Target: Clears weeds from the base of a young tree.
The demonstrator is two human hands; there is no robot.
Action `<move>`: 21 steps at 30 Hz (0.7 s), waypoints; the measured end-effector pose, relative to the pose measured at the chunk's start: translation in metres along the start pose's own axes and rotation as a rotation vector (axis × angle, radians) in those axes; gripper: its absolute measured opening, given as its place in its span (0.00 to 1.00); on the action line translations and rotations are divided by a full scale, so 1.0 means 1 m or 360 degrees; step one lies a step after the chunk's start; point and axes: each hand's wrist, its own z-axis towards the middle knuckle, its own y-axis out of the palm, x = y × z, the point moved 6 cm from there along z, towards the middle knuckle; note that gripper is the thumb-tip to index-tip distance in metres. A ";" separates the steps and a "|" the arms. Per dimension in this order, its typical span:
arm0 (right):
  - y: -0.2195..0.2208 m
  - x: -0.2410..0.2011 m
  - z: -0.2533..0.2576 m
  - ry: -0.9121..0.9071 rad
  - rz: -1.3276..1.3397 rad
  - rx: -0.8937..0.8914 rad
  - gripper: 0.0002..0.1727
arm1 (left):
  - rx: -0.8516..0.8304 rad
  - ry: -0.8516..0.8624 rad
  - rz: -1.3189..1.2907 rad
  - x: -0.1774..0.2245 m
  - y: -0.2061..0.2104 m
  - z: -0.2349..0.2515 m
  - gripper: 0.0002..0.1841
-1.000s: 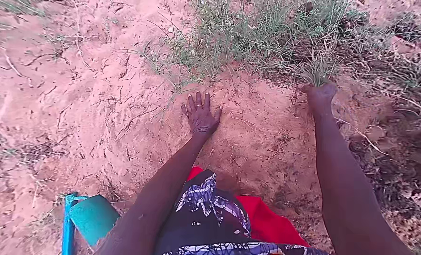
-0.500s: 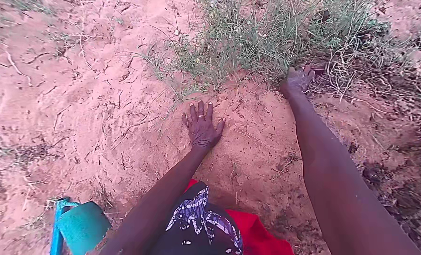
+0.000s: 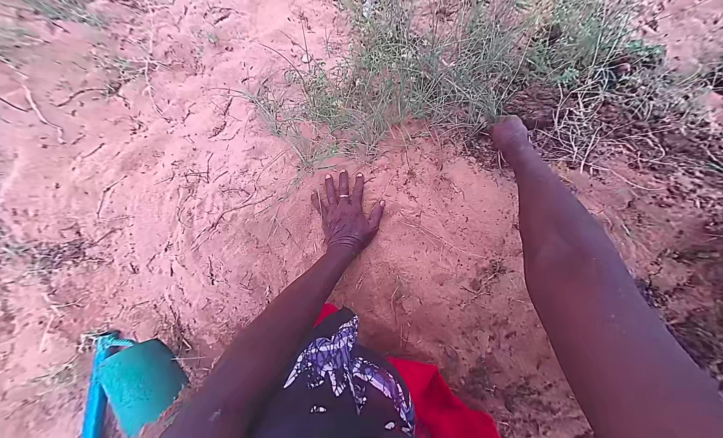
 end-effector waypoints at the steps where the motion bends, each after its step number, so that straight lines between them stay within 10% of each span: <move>1: 0.000 0.003 -0.001 0.0011 0.0081 0.0028 0.22 | 0.0005 -0.0003 -0.0007 0.000 0.000 0.000 0.43; 12: 0.004 0.013 -0.025 0.0016 0.0648 0.0282 0.23 | -0.0036 -0.0002 -0.0031 -0.002 -0.001 0.002 0.43; 21: -0.028 0.080 -0.153 0.0111 0.1229 0.0674 0.26 | 0.0073 0.0092 -0.0101 0.002 0.001 0.002 0.43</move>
